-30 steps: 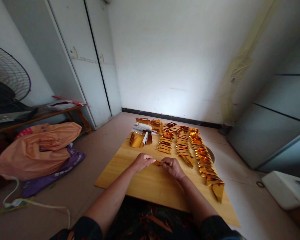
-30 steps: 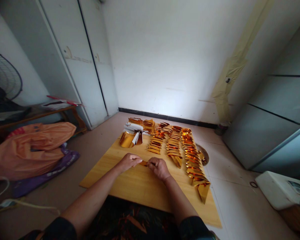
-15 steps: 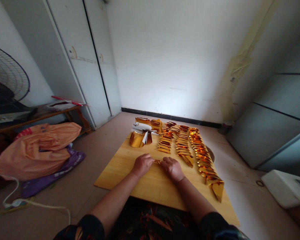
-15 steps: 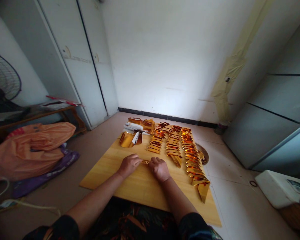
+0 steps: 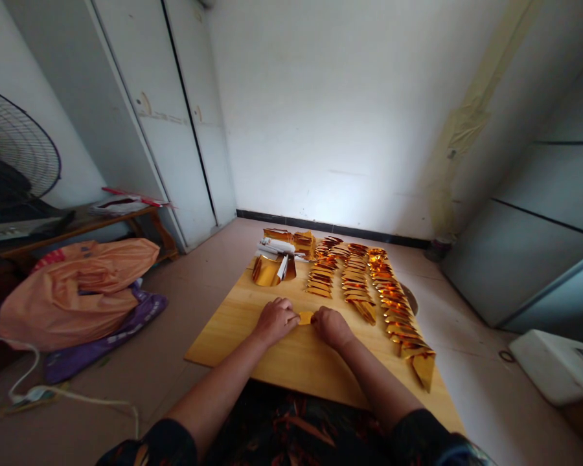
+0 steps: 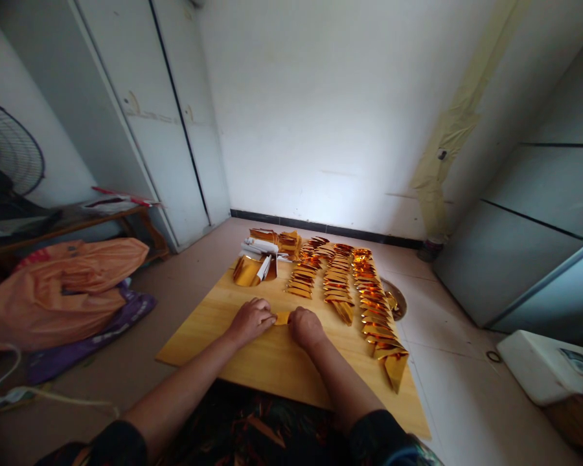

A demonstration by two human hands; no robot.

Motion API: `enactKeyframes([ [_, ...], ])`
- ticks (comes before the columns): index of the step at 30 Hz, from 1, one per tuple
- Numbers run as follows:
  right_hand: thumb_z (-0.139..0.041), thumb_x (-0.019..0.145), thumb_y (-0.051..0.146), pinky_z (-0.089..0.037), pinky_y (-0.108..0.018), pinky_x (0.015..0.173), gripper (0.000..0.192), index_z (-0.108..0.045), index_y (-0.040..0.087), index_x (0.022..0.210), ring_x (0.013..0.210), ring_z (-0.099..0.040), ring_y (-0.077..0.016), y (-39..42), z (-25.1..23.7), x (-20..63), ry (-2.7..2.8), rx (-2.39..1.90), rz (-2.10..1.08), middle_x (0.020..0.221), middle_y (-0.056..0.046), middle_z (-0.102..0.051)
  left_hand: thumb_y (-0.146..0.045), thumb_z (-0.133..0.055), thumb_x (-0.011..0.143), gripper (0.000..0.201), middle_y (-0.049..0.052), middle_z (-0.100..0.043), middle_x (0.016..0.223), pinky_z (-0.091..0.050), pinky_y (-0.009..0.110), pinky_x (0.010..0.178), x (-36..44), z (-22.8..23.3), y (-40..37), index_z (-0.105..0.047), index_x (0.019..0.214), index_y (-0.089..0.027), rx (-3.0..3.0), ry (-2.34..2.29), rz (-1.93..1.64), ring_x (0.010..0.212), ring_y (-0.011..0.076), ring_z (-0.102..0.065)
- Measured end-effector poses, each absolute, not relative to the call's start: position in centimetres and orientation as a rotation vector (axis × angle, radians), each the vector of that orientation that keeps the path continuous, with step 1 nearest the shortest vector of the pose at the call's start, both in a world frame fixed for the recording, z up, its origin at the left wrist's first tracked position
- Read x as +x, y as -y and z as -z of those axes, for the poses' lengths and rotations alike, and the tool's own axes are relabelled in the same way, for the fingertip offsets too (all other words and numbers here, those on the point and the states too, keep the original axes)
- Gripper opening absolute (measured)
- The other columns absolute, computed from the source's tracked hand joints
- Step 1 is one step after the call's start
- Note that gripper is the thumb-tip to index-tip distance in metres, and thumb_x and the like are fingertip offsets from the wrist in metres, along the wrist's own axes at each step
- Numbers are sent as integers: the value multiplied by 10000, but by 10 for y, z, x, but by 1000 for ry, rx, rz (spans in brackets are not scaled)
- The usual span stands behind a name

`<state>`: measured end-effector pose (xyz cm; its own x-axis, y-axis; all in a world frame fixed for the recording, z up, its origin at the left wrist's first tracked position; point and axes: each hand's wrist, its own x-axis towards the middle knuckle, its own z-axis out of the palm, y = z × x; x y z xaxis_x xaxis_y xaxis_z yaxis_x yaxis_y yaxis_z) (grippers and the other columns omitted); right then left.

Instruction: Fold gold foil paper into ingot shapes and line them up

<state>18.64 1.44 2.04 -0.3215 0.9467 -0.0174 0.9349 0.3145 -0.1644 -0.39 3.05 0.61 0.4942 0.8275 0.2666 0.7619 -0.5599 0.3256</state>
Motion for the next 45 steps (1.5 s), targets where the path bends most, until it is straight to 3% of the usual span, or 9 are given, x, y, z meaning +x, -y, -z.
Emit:
enactKeyframes([
  [4,-512,866,301,-398,-251,638,185,-665,207,907,801,-646,-193,-16,-25,178,2258,-1993,-305,873,-84,-700,-326,-697,743,92,22,-638,978,-376,337,866,2,2,-32,-740,813,-283,2393,-1556,-663,989,197,-530],
  [9,-572,808,496,-416,-282,650,331,-586,217,985,819,-656,-224,-13,-26,164,2162,-2122,-293,906,-91,-687,-327,-726,703,134,2,-598,1193,-313,406,996,2,5,-35,-718,836,-309,2286,-1622,-601,1152,230,-476],
  [15,-598,776,352,-385,-258,619,221,-597,231,960,813,-641,-205,-16,-21,170,2124,-2108,-375,907,-63,-688,-300,-689,723,150,4,-531,1324,-252,494,1047,1,2,-37,-699,871,-317,2253,-1622,-495,1244,268,-421],
  [20,-561,764,152,-357,-213,603,186,-654,235,903,765,-618,-148,-22,-17,187,2105,-1995,-506,850,-22,-682,-255,-657,743,198,-5,-502,1369,-237,496,1064,-2,2,-38,-690,923,-329,2268,-1583,-433,1279,258,-392],
  [25,-534,826,187,-384,-195,621,158,-687,208,861,746,-603,-116,-19,-17,194,2304,-1745,-323,956,-38,-638,-231,-592,782,211,-4,-537,1339,-249,500,1046,-3,3,-38,-686,944,-329,2327,-1571,-467,1266,250,-415],
  [30,-472,899,215,-410,-211,637,226,-689,176,851,764,-604,-140,-18,-18,196,2591,-1565,-80,907,-64,-643,-351,-685,712,218,13,-558,1309,-256,490,1031,-2,3,-35,-684,926,-307,2367,-1565,-514,1236,266,-431],
  [35,-419,931,193,-431,-217,636,259,-669,160,871,734,-603,-138,-22,-9,198,2687,-1504,36,876,-67,-642,-311,-654,751,152,-2,-596,1221,-318,406,983,7,-2,-32,-684,899,-294,2344,-1687,-521,1172,231,-470],
  [41,-411,938,167,-456,-228,642,215,-624,155,913,749,-610,-151,-24,6,191,2624,-1551,149,882,-65,-637,-285,-626,791,310,61,-614,1078,-396,331,857,24,-10,-25,-589,1094,-228,2251,-1986,-555,1042,224,-522],
  [45,-424,923,148,-446,-231,604,184,-604,153,883,713,-604,-155,-27,13,181,2570,-1597,164,851,-64,-632,-377,-604,806,286,90,-644,984,-418,307,782,29,-12,-24,-603,1008,-175,2166,-2124,-459,956,231,-572],
])
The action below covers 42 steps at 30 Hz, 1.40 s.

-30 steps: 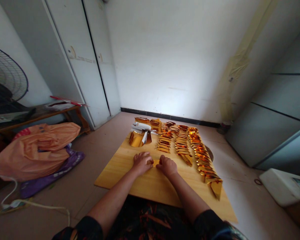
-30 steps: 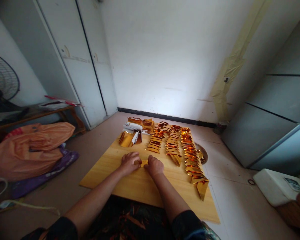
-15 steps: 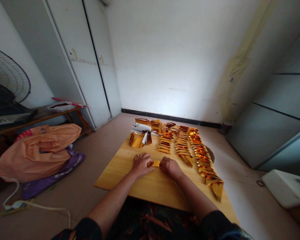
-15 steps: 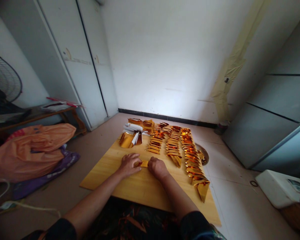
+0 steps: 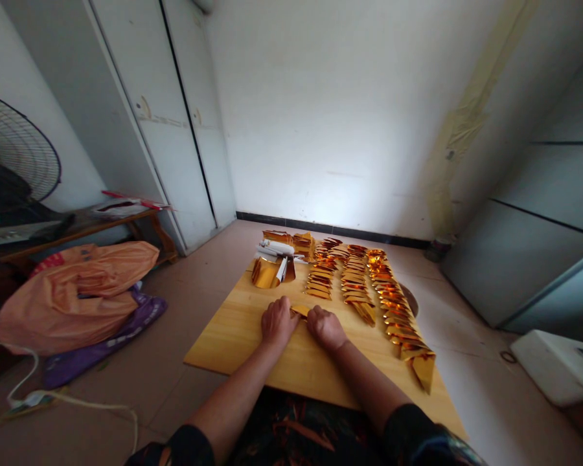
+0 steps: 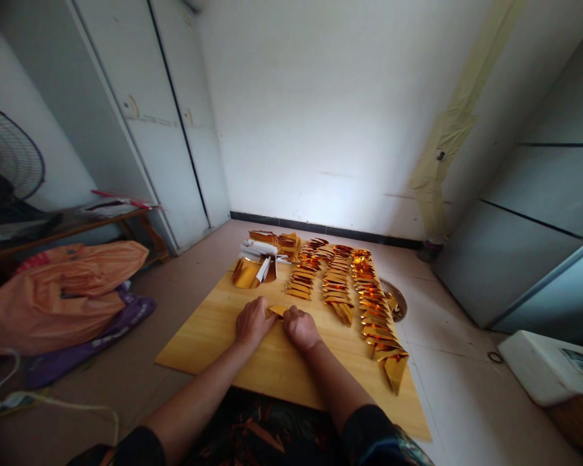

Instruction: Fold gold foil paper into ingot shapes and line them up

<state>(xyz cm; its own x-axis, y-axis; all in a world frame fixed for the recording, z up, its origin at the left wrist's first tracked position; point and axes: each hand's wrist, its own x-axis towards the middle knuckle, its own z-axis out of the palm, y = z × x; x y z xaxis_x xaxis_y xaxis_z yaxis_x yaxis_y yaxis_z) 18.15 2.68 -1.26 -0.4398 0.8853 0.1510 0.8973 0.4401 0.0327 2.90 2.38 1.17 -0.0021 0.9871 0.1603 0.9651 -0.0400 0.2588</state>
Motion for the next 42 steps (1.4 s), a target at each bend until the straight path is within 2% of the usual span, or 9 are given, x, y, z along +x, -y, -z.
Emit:
enactKeyframes([
  [4,-433,920,158,-399,-221,539,173,-594,144,858,639,-584,-142,-28,18,176,2431,-1664,152,816,-70,-623,-419,-508,854,283,99,-686,921,-421,297,706,32,-14,-27,-663,879,-184,2099,-2083,-307,881,232,-626],
  [7,-438,920,164,-361,-210,518,181,-590,151,822,589,-555,-120,-29,21,175,2311,-1661,124,772,-55,-613,-412,-447,875,329,109,-707,914,-412,289,657,37,-18,-28,-691,869,-192,2023,-2060,-308,835,232,-652],
  [14,-455,903,204,-350,-193,579,217,-582,167,731,628,-544,-108,-30,24,172,1966,-1602,-84,732,-31,-600,-404,-498,818,307,97,-725,840,-350,249,569,43,-23,-30,-716,777,-192,1805,-1944,-436,767,208,-652],
  [19,-457,888,200,-336,-191,603,235,-580,182,689,660,-549,-112,-29,23,167,1867,-1606,-194,715,-20,-607,-324,-532,782,265,53,-667,615,-316,231,513,41,-11,-36,-677,647,-147,1635,-1752,-648,587,153,-595],
  [30,-439,877,217,-313,-205,569,233,-550,185,674,603,-513,-111,-33,18,172,1779,-1688,-239,682,-12,-604,-271,-545,783,243,-6,-584,499,-303,213,465,38,11,-45,-641,603,-140,1527,-1643,-726,449,94,-498],
  [42,-435,830,261,-351,-206,581,255,-551,196,612,614,-517,-124,-31,14,176,1685,-1549,-380,652,-17,-604,-259,-547,788,247,-22,-549,472,-301,194,424,40,-1,-40,-612,587,-132,1442,-1607,-717,396,72,-453],
])
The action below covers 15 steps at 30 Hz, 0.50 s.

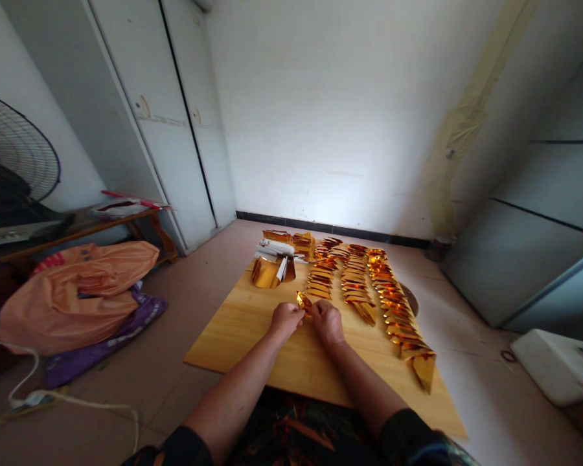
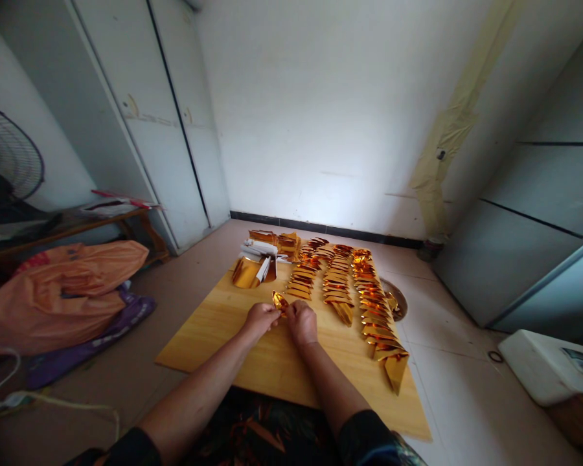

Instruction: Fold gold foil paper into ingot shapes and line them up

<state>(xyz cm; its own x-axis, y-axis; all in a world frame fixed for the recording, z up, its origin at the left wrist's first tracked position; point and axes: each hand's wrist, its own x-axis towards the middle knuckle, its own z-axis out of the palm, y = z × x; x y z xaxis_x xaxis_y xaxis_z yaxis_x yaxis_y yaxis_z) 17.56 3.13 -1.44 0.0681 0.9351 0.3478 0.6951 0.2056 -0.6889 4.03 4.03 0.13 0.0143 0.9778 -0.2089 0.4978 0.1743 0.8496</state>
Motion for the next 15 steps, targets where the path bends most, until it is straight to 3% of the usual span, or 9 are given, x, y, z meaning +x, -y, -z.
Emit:
enactKeyframes([
  [7,-419,802,245,-335,-210,564,256,-530,192,578,579,-489,-119,-34,15,176,1651,-1541,-384,614,-13,-581,-261,-559,781,236,-28,-547,477,-297,187,422,40,-8,-38,-605,588,-133,1434,-1611,-708,393,65,-442],
  [15,-482,778,284,-403,-210,617,205,-629,180,680,642,-563,-131,-31,4,177,1584,-1486,-593,693,-17,-645,-266,-538,765,216,-18,-551,471,-321,194,434,41,-3,-41,-634,626,-132,1467,-1632,-701,413,85,-486],
])
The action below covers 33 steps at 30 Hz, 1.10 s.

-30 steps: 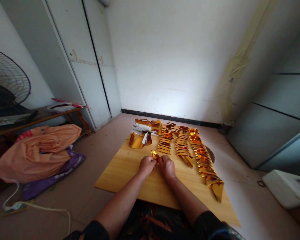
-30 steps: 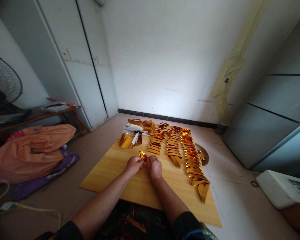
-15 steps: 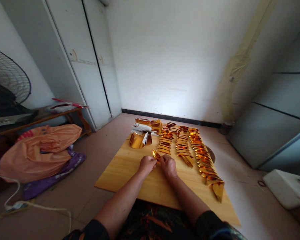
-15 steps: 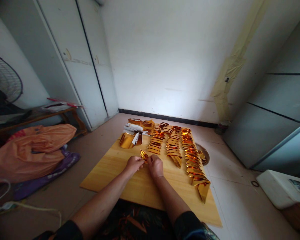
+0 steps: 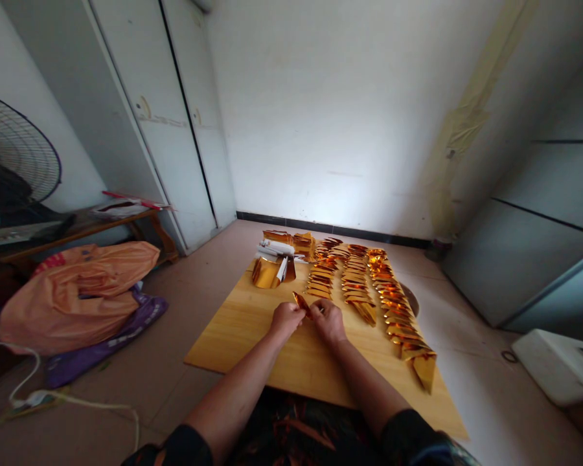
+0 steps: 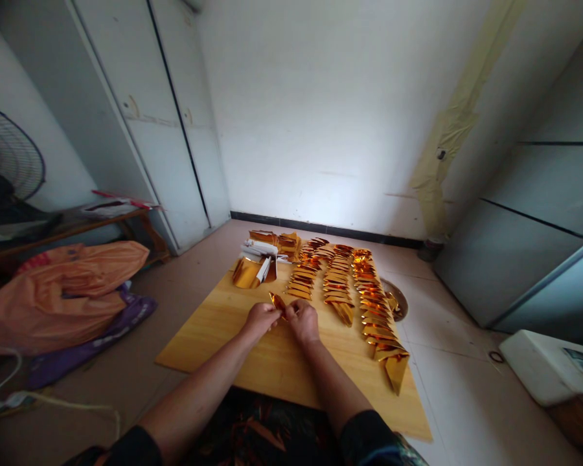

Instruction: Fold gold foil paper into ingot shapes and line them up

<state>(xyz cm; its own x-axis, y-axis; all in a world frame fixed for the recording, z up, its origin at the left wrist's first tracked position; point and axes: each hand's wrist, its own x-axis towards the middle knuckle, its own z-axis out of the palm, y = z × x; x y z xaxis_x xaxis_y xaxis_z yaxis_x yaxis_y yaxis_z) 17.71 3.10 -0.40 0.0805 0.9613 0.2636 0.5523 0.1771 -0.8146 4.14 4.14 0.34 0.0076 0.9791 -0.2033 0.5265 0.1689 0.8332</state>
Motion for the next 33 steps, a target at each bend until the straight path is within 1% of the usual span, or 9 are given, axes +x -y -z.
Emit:
enactKeyframes([
  [6,-516,749,274,-420,-208,619,170,-652,180,788,669,-565,-130,-30,4,176,1618,-1476,-592,782,-20,-655,-281,-536,760,227,-1,-584,497,-327,195,456,41,3,-43,-636,614,-139,1515,-1648,-703,478,103,-542],
  [9,-535,723,258,-418,-205,593,160,-646,188,814,634,-553,-121,-29,4,176,1633,-1471,-612,792,-5,-650,-275,-535,755,225,5,-600,514,-333,201,469,40,2,-43,-635,604,-142,1536,-1651,-702,497,109,-553],
  [12,-528,735,248,-421,-211,618,133,-645,194,767,658,-561,-128,-29,4,176,1654,-1471,-604,770,-5,-650,-251,-533,744,208,3,-602,515,-335,204,481,40,-1,-41,-638,599,-145,1560,-1637,-701,508,112,-556],
  [14,-501,769,250,-417,-214,647,159,-645,195,730,691,-569,-135,-30,4,176,1672,-1462,-580,755,-10,-650,-241,-539,733,191,-3,-597,512,-330,205,486,40,-2,-39,-634,596,-147,1578,-1628,-707,514,113,-551],
  [19,-454,806,252,-368,-205,588,226,-608,194,651,630,-535,-127,-32,8,178,1649,-1547,-522,672,-3,-620,-207,-530,725,166,-22,-572,507,-307,201,477,40,-3,-37,-598,583,-154,1594,-1609,-730,506,102,-521],
  [27,-428,802,257,-372,-206,576,232,-599,199,657,622,-533,-132,-35,14,178,1603,-1544,-527,655,1,-618,-279,-562,747,205,-26,-551,494,-317,186,440,37,-6,-40,-590,597,-141,1535,-1551,-693,432,79,-477],
  [33,-442,760,260,-387,-214,595,202,-603,203,652,629,-542,-140,-33,10,179,1579,-1509,-597,657,0,-627,-275,-549,732,187,-25,-552,490,-327,194,441,35,-2,-42,-593,606,-144,1549,-1539,-675,418,81,-473],
])
